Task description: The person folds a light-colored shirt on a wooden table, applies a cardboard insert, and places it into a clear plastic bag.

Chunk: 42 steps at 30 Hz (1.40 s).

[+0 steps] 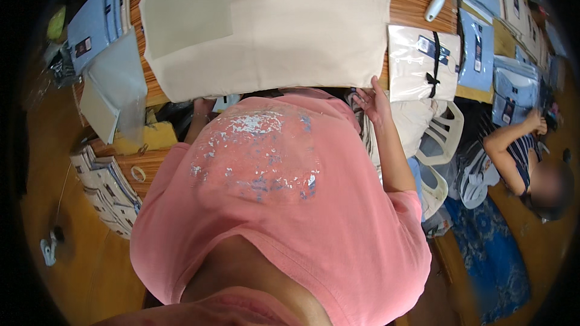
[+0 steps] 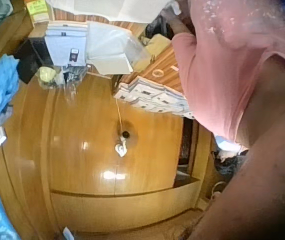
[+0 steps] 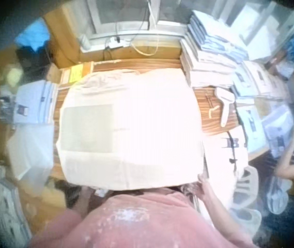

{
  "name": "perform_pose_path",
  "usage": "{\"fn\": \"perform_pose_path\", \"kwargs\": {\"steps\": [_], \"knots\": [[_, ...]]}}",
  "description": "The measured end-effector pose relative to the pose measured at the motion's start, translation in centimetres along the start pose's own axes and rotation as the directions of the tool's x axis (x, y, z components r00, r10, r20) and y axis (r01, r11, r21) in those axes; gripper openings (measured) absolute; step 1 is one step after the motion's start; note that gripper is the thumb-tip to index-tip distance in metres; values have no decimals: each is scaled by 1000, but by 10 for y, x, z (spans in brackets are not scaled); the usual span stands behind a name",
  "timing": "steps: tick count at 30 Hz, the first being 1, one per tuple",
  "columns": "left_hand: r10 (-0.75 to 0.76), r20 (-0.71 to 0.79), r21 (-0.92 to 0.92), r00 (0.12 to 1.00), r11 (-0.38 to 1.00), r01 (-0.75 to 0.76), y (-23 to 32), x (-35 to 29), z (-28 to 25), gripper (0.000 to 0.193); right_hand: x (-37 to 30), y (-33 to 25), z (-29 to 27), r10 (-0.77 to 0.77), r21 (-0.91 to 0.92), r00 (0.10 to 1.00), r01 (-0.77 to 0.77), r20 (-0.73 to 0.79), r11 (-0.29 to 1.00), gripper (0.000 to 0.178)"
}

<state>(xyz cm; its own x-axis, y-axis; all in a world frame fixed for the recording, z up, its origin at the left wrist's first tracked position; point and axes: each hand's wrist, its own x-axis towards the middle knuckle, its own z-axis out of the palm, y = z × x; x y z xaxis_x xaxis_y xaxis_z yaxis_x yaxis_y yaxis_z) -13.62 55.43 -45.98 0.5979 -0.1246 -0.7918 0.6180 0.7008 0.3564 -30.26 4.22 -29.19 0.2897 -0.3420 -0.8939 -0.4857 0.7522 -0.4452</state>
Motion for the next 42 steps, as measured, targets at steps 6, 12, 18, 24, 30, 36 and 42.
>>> {"fn": "perform_pose_path", "kwargs": {"steps": [6, 12, 18, 24, 30, 36, 42], "knots": [[1, 27, 132, 1000, 991, -4, 23, -85, -10, 49, -13, -3, -10, -36, -418, 999, 34, 4, 908, 37], [294, 122, 269, 948, 910, -317, 52, -152, 63, 58, -49, -35, 19, -158, -413, 986, 166, 56, 896, 25], [280, 775, -431, 567, 890, 150, 125, -129, 217, 59, -29, -114, 69, -595, 16, 797, 597, 104, 802, 21], [488, 671, 501, 558, 257, -826, 121, -58, 307, 44, 42, -171, 93, -463, -41, 843, 491, 273, 870, 25], [-157, 937, 119, 311, -697, -708, 94, -11, 348, 28, 14, -182, 125, -510, -131, 755, 603, 413, 787, 27], [-156, 832, 321, 532, -647, -692, 103, 8, 372, 16, 33, -204, 134, -489, -55, 767, 558, 414, 828, 27], [28, 886, 363, 463, -661, -656, 90, 21, 368, 11, 59, -195, 157, -547, -138, 786, 600, 288, 788, 32]]}}
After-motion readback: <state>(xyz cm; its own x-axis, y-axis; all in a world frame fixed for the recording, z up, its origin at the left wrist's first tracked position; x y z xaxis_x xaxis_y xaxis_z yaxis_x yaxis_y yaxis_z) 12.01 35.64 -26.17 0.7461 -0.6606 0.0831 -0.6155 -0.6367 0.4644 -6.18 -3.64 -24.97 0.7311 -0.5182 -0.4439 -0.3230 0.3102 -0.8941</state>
